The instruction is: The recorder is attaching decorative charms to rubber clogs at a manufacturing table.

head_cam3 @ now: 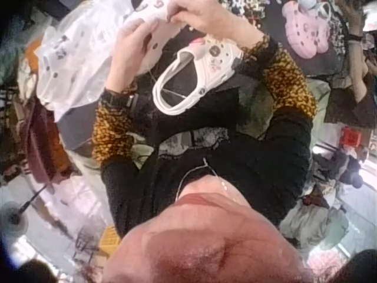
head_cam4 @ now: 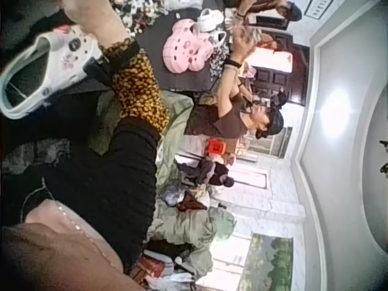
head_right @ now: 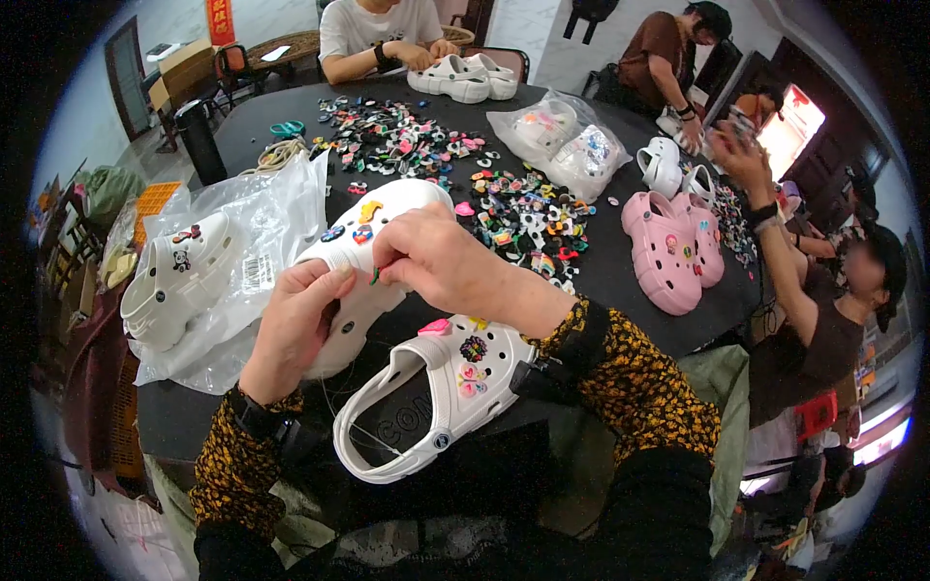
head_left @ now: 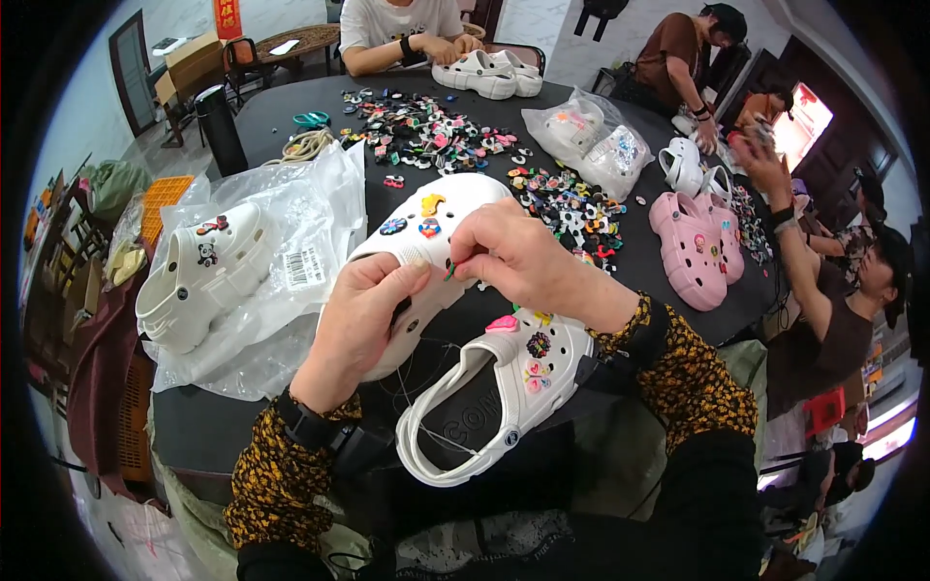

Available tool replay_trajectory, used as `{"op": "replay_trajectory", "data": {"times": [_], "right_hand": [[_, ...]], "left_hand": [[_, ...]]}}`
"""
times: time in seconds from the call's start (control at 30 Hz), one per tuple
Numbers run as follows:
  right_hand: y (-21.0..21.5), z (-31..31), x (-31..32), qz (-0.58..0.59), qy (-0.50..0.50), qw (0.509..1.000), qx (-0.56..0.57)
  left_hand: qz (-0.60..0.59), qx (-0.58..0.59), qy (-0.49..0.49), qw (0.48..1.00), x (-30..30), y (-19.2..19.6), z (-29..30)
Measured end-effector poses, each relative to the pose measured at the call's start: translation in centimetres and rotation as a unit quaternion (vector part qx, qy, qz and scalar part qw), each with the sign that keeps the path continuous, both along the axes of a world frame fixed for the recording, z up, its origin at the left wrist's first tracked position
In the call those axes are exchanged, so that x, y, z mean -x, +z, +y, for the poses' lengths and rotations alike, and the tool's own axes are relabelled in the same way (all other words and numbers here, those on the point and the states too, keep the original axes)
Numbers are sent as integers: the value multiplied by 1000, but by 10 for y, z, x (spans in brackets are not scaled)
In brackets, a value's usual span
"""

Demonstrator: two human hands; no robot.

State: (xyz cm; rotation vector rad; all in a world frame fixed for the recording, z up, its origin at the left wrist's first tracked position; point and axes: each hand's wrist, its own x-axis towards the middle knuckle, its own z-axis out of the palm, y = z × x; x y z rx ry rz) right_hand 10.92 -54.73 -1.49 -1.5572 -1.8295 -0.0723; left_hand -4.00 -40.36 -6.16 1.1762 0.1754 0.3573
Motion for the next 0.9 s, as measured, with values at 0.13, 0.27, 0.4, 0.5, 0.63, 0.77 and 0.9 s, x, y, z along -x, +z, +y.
{"op": "replay_trajectory", "data": {"times": [0.13,0.27,0.4,0.5,0.63,0.77,0.9], "right_hand": [[-1,0,-5,-20,-9,1000,-12],[-1,-1,-5,-17,-4,1000,4],[-1,0,-5,-22,3,1000,-2],[-2,3,-5,1,9,1000,-11],[-1,0,-4,69,-25,996,41],[-1,1,-8,10,-1,1000,4],[2,1,-6,32,10,999,-1]], "left_hand": [[6,4,1,1000,-1,-2,0],[8,-26,2,1000,-1,-5,0],[12,-41,-26,999,2,-5,2],[7,-83,4,997,3,-2,-4],[34,-125,5,992,3,3,-6],[23,-108,14,994,3,-2,-5],[26,-83,26,996,3,0,-8]]}}
